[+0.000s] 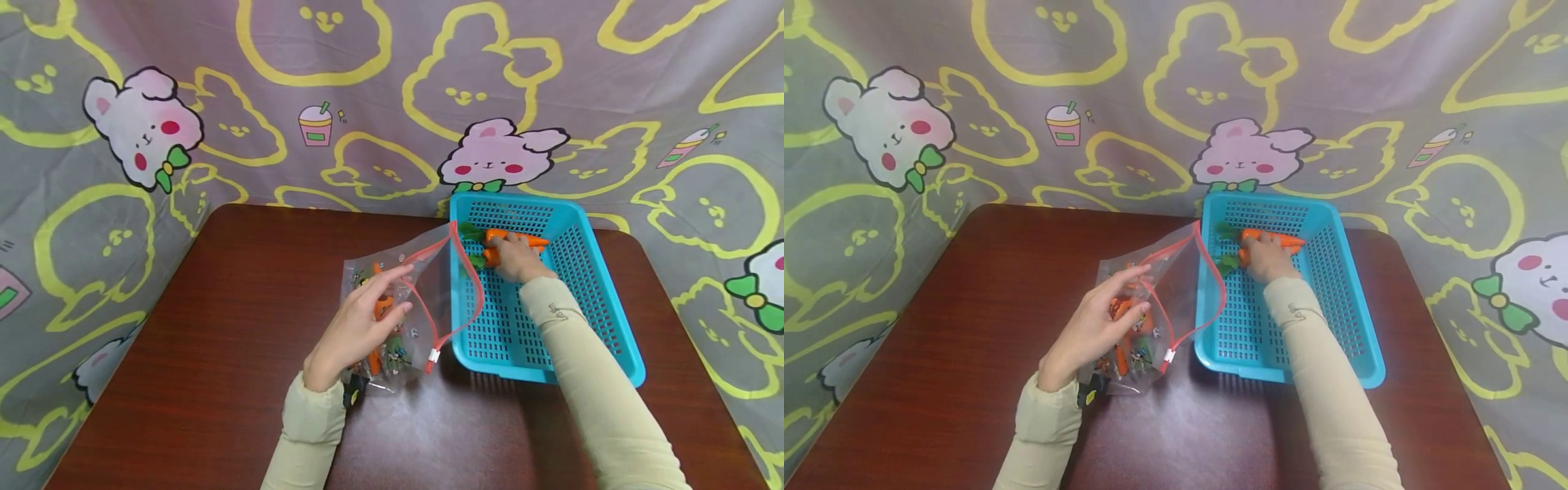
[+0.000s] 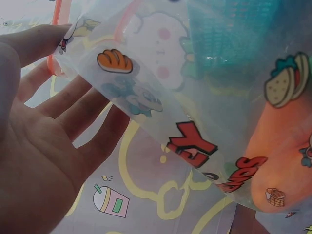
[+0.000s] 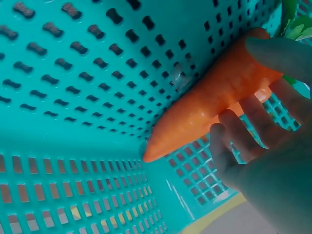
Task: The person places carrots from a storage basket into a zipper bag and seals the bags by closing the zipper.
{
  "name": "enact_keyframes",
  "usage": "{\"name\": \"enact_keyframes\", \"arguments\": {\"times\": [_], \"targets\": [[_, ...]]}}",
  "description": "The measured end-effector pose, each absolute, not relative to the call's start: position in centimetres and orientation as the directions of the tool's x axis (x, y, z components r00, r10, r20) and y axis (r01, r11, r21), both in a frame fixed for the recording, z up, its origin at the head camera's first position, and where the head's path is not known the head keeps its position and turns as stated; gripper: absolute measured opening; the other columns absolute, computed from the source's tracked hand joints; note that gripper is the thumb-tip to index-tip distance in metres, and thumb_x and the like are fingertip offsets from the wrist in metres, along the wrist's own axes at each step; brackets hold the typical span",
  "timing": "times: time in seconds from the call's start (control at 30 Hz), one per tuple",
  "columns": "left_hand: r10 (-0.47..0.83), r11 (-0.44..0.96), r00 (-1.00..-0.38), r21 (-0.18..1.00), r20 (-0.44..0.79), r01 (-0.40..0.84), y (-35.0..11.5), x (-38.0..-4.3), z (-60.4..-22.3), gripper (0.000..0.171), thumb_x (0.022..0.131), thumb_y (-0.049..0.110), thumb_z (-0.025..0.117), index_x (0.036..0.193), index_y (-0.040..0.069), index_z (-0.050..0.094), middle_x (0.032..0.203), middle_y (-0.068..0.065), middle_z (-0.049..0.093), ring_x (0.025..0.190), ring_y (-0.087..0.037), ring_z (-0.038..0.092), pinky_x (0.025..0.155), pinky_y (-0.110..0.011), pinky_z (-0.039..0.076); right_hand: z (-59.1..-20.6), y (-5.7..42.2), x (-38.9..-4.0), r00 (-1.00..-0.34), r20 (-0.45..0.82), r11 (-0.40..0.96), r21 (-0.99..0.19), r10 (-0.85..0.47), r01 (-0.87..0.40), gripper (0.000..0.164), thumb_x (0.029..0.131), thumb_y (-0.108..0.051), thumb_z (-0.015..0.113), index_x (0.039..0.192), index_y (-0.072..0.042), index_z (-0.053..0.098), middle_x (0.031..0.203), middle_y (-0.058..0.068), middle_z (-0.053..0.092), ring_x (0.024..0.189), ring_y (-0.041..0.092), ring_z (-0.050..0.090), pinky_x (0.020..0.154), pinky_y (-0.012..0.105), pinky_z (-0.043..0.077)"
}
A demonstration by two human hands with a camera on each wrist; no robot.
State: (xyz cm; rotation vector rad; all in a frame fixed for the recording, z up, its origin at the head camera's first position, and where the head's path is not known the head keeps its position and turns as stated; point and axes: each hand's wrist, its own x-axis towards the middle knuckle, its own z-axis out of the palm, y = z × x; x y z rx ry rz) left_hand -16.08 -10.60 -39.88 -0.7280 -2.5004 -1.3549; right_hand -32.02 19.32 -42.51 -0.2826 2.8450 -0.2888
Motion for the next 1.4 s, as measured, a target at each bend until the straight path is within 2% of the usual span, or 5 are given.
{"name": "enact_keyframes", "arguments": {"times": [0.27, 0.43, 0.57, 0.77, 1.4], "targets": [[0.334, 0.444, -0.849, 0.727, 0.408, 0.524, -10.7, -16.0, -39.8, 0.056, 0.093, 0.021, 0.066, 0.144, 0.025, 0.043, 0.128, 0.0, 0.06, 0.114, -0.016, 0.057, 0.093, -0.04, 0.052, -42.2, 18.8, -31.6, -0.934, -0.273, 0.964, -0.198, -0.23, -0.18, 0.048, 0.093, -0.016, 0.062, 0.139, -0.008, 0.048, 0.139, 0.027, 0.041, 0.12, 0.046, 0.036, 0.102, 0.067, 0.028], [0.333, 0.448, -0.851, 0.727, 0.405, 0.521, -10.7, -16.0, -39.9, 0.056, 0.093, 0.021, 0.066, 0.144, 0.025, 0.043, 0.129, 0.001, 0.06, 0.115, -0.016, 0.057, 0.094, -0.04, 0.051, -41.7, 18.4, -31.3, -0.921, -0.329, 0.971, -0.182, -0.208, -0.155, 0.051, 0.092, -0.025, 0.064, 0.138, -0.009, 0.049, 0.143, 0.027, 0.039, 0.127, 0.049, 0.032, 0.103, 0.072, 0.022], [0.329, 0.45, -0.854, 0.727, 0.404, 0.518, -10.8, -16.0, -39.9, 0.056, 0.093, 0.022, 0.066, 0.144, 0.025, 0.043, 0.13, 0.002, 0.059, 0.116, -0.016, 0.056, 0.094, -0.04, 0.051, -41.5, 18.2, -31.0, -0.915, -0.356, 0.977, -0.159, -0.19, -0.141, 0.051, 0.09, -0.025, 0.067, 0.135, -0.009, 0.051, 0.142, 0.025, 0.043, 0.13, 0.049, 0.034, 0.104, 0.074, 0.019], [0.332, 0.443, -0.851, 0.73, 0.406, 0.521, -10.8, -15.9, -39.9, 0.056, 0.092, 0.022, 0.066, 0.144, 0.023, 0.043, 0.131, 0.001, 0.059, 0.117, -0.016, 0.056, 0.095, -0.041, 0.051, -41.2, 18.0, -30.6, -0.908, -0.383, 0.98, -0.164, -0.168, -0.112, 0.045, 0.087, -0.021, 0.071, 0.127, -0.007, 0.055, 0.129, 0.022, 0.055, 0.12, 0.044, 0.044, 0.106, 0.071, 0.021], [0.328, 0.442, -0.857, 0.738, 0.397, 0.51, -10.6, -15.8, -39.8, 0.058, 0.091, 0.017, 0.068, 0.143, 0.024, 0.044, 0.132, 0.001, 0.059, 0.117, -0.018, 0.057, 0.095, -0.042, 0.051, -41.6, 18.3, -30.6, -0.902, -0.394, 0.979, -0.165, -0.175, -0.118, 0.055, 0.089, -0.022, 0.068, 0.138, -0.006, 0.049, 0.135, 0.026, 0.05, 0.122, 0.048, 0.039, 0.104, 0.073, 0.022]]}}
